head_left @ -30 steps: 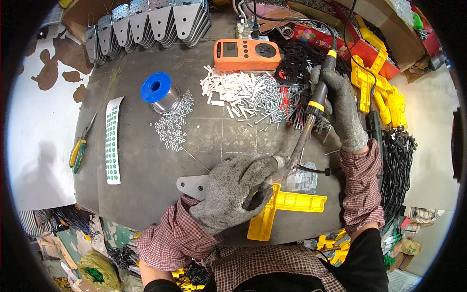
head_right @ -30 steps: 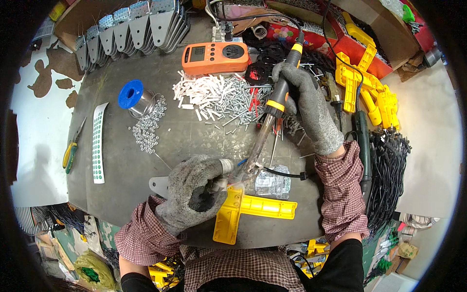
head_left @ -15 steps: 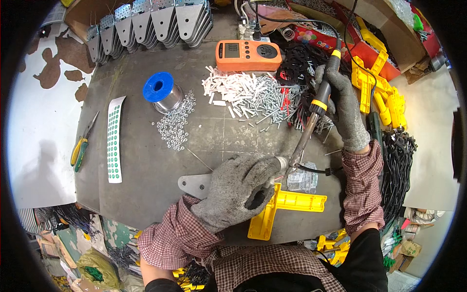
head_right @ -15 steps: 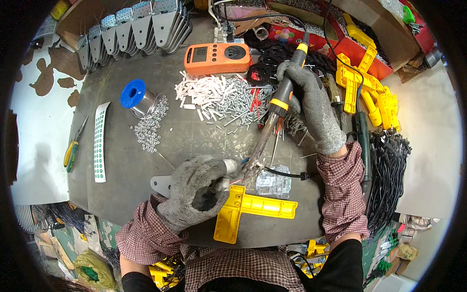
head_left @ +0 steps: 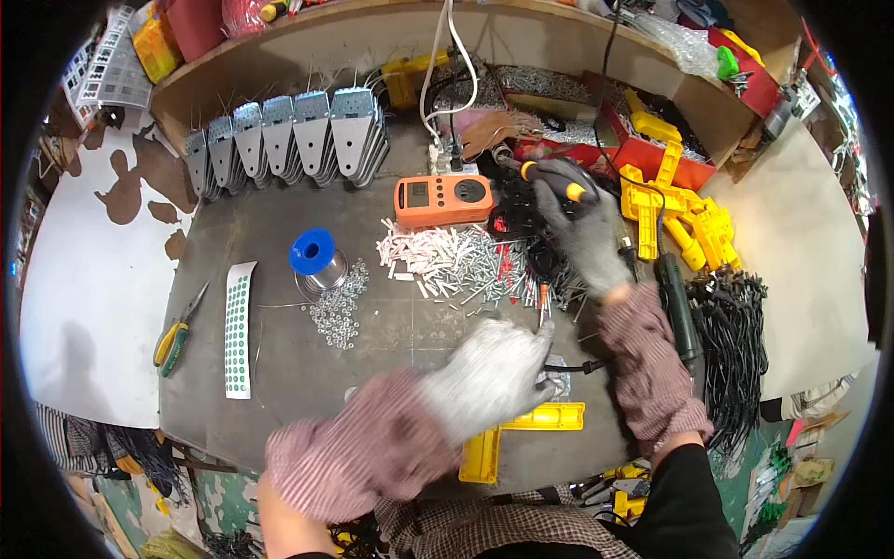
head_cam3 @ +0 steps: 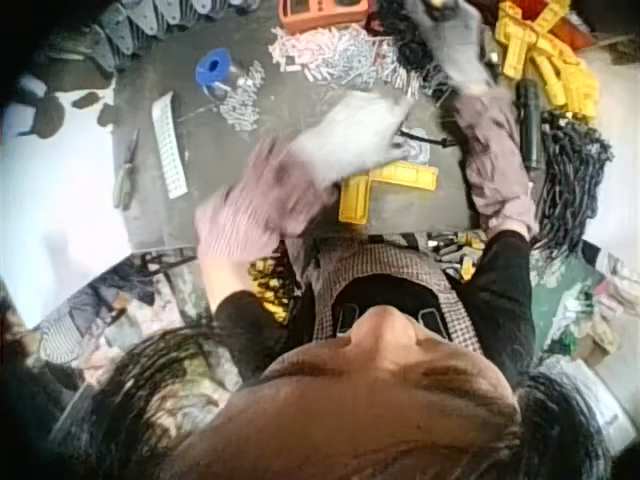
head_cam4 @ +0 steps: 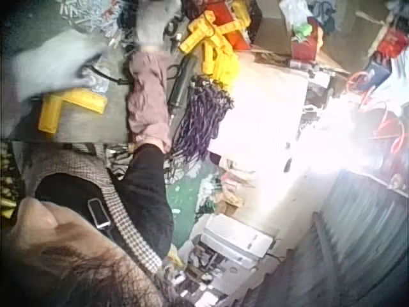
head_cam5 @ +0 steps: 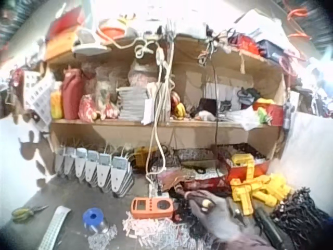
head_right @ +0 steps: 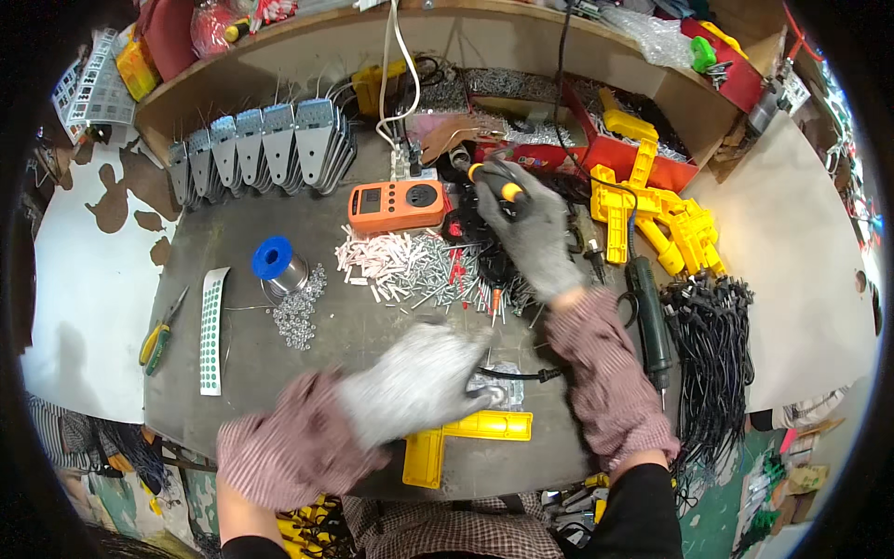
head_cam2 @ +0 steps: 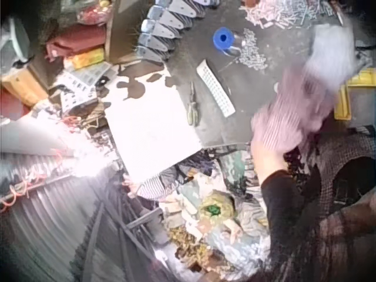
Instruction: The person solders wires to an electrical component using a soldering iron, fits the wiring and heating assembly into a yellow plastic tool housing, and fastens the casing together using an electric screwdriver.
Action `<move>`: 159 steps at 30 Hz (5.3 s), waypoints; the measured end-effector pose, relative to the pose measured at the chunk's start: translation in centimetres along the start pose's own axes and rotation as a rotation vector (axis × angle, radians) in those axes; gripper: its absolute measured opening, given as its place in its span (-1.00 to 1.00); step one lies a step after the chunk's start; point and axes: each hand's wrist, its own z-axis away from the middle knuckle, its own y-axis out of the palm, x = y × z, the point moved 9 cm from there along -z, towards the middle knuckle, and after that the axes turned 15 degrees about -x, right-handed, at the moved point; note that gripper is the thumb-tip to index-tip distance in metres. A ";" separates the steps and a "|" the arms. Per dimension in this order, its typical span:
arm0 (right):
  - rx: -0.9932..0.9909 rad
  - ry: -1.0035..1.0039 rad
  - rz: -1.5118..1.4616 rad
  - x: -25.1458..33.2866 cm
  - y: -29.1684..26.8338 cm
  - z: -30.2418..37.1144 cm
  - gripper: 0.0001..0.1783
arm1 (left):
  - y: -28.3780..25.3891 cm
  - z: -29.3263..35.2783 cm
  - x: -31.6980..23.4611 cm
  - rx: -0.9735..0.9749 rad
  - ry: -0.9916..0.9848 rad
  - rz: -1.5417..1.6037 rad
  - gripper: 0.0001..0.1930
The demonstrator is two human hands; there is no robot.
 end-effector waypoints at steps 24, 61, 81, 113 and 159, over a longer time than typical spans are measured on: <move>0.985 0.403 0.223 5.9 -7.1 11.2 -0.47 | -3.1 4.9 1.0 -0.579 0.065 0.358 -0.86; 0.675 0.225 0.047 6.2 -2.7 15.4 -0.79 | 0.2 8.3 0.1 -0.392 -0.058 0.013 -0.72; 0.857 0.393 -0.011 1.8 -3.7 8.9 -0.51 | 1.4 7.7 -0.3 -0.301 -0.016 -0.094 -0.42; 0.716 0.233 -0.239 12.9 -1.9 11.9 -0.79 | 3.1 13.3 0.0 -0.424 0.104 -0.100 -0.50; 0.707 0.370 0.023 7.7 -10.7 12.7 -0.74 | 2.2 12.6 -0.8 -0.513 0.131 -0.346 -0.58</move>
